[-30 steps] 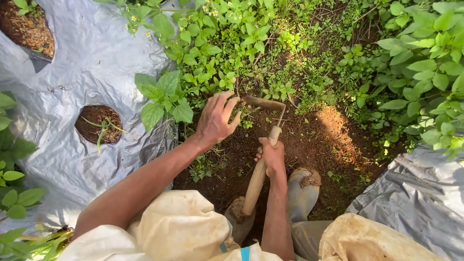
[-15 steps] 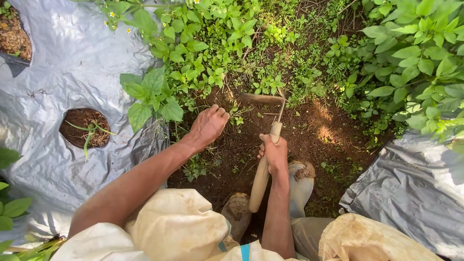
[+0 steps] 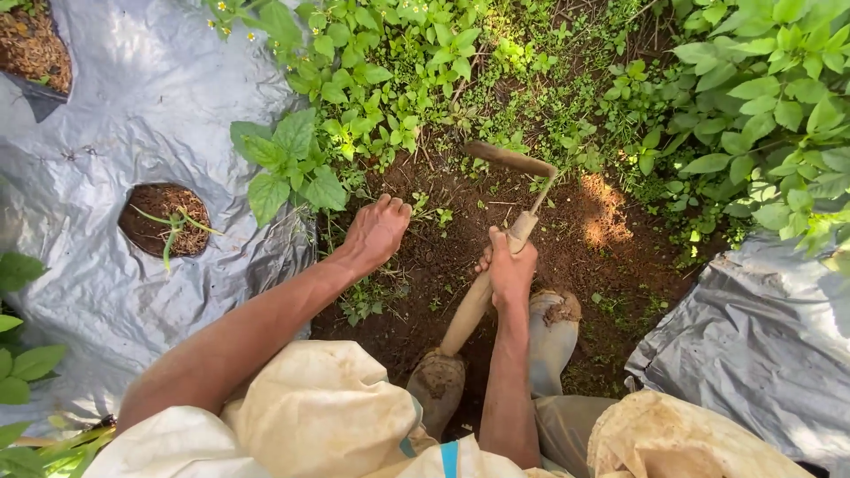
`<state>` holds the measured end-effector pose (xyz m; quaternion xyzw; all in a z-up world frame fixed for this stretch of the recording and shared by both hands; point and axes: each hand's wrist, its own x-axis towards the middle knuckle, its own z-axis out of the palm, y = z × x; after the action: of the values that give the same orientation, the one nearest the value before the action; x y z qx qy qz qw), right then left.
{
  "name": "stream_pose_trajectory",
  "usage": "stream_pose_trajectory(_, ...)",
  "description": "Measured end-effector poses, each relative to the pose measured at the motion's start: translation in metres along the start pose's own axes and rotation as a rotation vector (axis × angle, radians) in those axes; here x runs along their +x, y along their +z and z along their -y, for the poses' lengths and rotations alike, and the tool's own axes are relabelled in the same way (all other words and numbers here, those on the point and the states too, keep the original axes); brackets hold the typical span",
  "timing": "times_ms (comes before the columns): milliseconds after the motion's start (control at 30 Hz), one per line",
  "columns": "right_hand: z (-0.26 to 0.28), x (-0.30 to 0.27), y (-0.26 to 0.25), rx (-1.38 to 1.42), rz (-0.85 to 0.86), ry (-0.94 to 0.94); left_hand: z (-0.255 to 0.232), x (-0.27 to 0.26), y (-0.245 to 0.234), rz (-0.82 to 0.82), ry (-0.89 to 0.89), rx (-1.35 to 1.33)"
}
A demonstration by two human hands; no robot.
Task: The person uses a hand hoe to loosen soil and remove weeds from a garden bed. They pull the uprooted weeds by hand and discard them while working along a row of plants covered by plastic mulch.
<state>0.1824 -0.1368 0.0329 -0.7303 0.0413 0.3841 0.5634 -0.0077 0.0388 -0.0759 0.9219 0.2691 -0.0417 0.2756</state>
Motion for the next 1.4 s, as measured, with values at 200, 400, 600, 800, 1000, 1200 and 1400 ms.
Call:
stream_pose_trajectory(200,-0.044,0.001,0.012,-0.134,0.186,0.205,0.002,-0.003,0.002,0.139,0.017,0.14)
stream_pose_trajectory(400,0.0,-0.002,0.016,-0.001,0.045,0.031,-0.023,-0.032,-0.033,0.449,0.046,0.214)
stream_pose_trajectory(600,-0.04,0.008,0.023,-0.207,0.254,0.218,-0.062,-0.039,-0.107,0.475,0.202,0.328)
stream_pose_trajectory(800,-0.004,0.004,0.027,-0.026,0.16,0.068,-0.061,-0.032,-0.093,0.327,0.204,0.341)
stream_pose_trajectory(1000,-0.051,0.013,0.014,-0.165,0.347,0.276,-0.036,-0.011,-0.041,-0.184,0.271,0.236)
stream_pose_trajectory(1200,-0.04,0.012,-0.01,-0.221,0.373,0.269,-0.07,0.027,-0.066,-0.166,-0.018,-0.123)
stream_pose_trajectory(1400,-0.014,0.015,-0.009,0.084,0.014,0.17,-0.075,0.024,-0.05,0.047,-0.084,0.018)
